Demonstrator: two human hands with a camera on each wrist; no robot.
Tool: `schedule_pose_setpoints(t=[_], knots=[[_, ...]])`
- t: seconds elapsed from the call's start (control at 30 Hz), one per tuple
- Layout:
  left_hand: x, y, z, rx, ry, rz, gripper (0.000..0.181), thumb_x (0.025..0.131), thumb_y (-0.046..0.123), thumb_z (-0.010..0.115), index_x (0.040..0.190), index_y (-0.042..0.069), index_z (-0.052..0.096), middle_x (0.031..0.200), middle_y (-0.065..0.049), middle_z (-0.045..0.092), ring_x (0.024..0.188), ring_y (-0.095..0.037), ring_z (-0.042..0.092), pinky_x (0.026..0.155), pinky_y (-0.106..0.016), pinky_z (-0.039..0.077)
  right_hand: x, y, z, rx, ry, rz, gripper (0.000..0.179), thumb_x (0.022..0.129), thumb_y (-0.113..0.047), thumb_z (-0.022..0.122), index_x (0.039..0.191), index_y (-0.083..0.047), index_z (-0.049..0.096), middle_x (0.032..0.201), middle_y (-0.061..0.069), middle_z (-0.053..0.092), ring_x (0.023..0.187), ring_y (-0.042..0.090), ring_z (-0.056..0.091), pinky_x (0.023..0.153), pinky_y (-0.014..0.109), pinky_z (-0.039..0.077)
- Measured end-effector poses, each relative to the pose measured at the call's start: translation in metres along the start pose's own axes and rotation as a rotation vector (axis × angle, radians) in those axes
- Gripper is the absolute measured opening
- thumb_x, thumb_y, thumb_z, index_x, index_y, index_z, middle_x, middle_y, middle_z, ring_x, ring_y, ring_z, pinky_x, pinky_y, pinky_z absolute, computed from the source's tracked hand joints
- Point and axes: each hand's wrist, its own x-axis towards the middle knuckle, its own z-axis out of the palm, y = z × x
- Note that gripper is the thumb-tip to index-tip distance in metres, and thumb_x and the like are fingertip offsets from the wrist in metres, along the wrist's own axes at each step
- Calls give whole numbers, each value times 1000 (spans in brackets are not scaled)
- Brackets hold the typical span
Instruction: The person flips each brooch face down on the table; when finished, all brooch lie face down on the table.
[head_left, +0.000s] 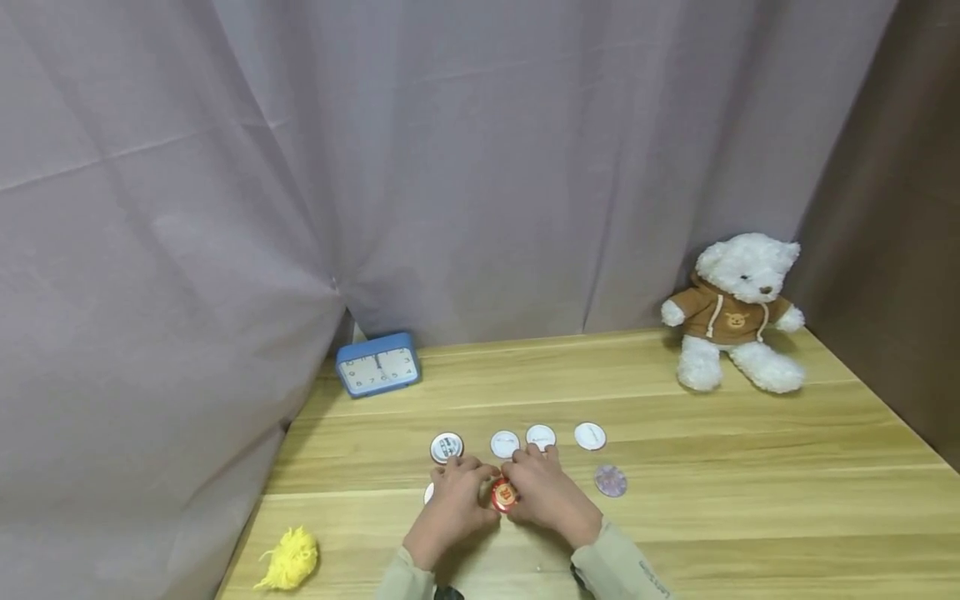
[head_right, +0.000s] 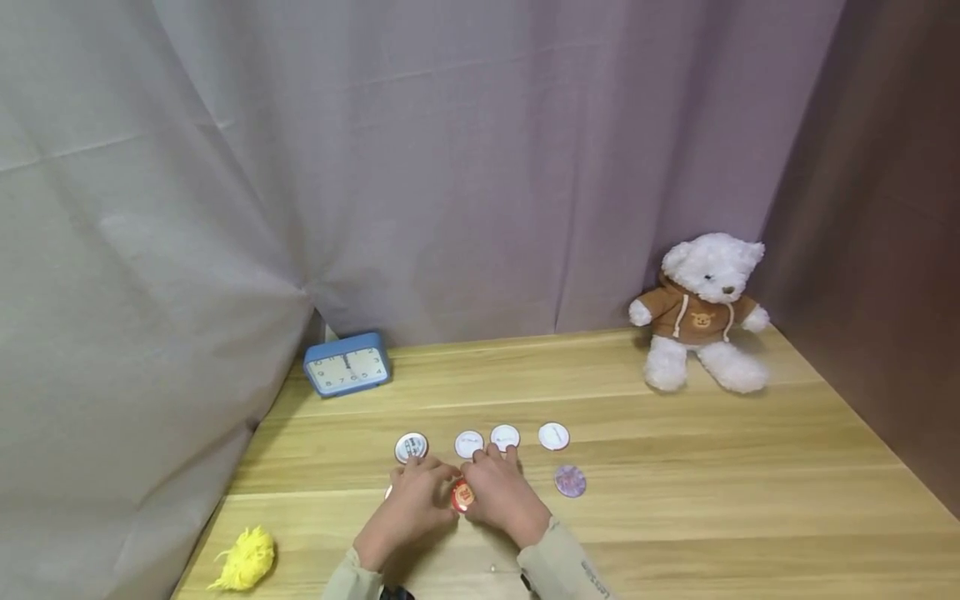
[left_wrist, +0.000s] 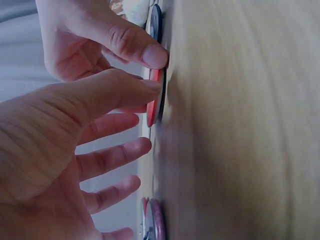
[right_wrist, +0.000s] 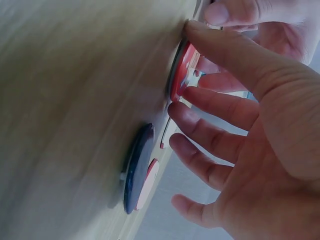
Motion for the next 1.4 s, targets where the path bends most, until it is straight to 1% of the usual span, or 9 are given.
schedule_pose_setpoints(t=[0.17, 0.3, 0.43, 0.67, 0.9, 1.07, 1.2, 1.3, 1.4], knots=[[-3, 3, 4, -44, -2, 18, 39, 66, 16, 83, 103, 13, 74, 104, 0, 67, 103, -28, 52, 84, -51, 35, -3, 1, 1, 0, 8, 3, 30, 61, -16, 87, 82, -10, 67, 84, 1, 58, 87, 25, 51, 90, 66, 38], [-3, 4, 5, -35, 32, 27, 34, 66, 15, 84, 99, 14, 75, 103, 2, 68, 101, -27, 52, 83, -50, 37, -4, 3, 0, -1, 15, 20, 27, 60, -15, 87, 78, -11, 67, 82, -1, 58, 88, 26, 52, 94, 72, 33], [-3, 5, 5, -35, 47, 24, 31, 68, 15, 84, 98, 14, 76, 102, 3, 69, 99, -26, 53, 82, -49, 37, -5, 4, -1, 13, 9, 13, 21, 61, -14, 86, 75, -12, 70, 80, -4, 55, 85, 23, 50, 95, 72, 32], [-3, 4, 5, -36, 40, 55, 14, 72, 13, 84, 81, 18, 74, 96, 7, 72, 94, -20, 54, 81, -47, 37, -10, 7, -8, -21, 2, -63, 18, 73, -25, 86, 67, -18, 70, 75, -7, 51, 83, 20, 48, 92, 63, 35], [-5, 0, 1, -93, 55, 103, 11, 79, 14, 83, 85, 21, 78, 90, 12, 75, 80, -10, 56, 79, -43, 36, -10, 9, -14, 33, -10, -82, 15, 79, -27, 84, 71, -17, 75, 73, -7, 63, 81, 16, 53, 94, 67, 36], [-3, -5, -4, -101, 62, 140, 11, 84, 13, 79, 93, 18, 81, 89, 9, 77, 77, -5, 65, 74, -42, 42, -5, 10, -19, 72, -4, -105, 10, 82, -21, 81, 75, -17, 77, 69, -11, 66, 68, 5, 50, 87, 60, 40], [2, -7, -8, -94, 88, 136, 16, 85, 9, 77, 100, 16, 82, 95, 4, 77, 83, -9, 71, 81, -48, 49, -1, 10, -20, 85, 22, -106, 11, 87, -16, 76, 76, -16, 75, 66, -13, 64, 63, 3, 50, 84, 55, 40], [6, -8, -6, -91, 123, 133, 13, 85, 9, 78, 96, 16, 82, 90, 5, 77, 78, -8, 70, 82, -47, 50, 1, 12, -17, 107, 68, -87, 10, 87, -12, 75, 77, -13, 74, 66, -10, 63, 62, 6, 52, 79, 47, 45], [10, -8, -6, -86, 145, 139, 10, 87, 11, 77, 92, 17, 82, 85, 7, 76, 68, -4, 63, 76, -42, 51, 3, 12, -15, 136, 115, -50, 10, 86, -4, 74, 79, -11, 75, 69, -7, 65, 61, 9, 52, 66, 35, 47]])
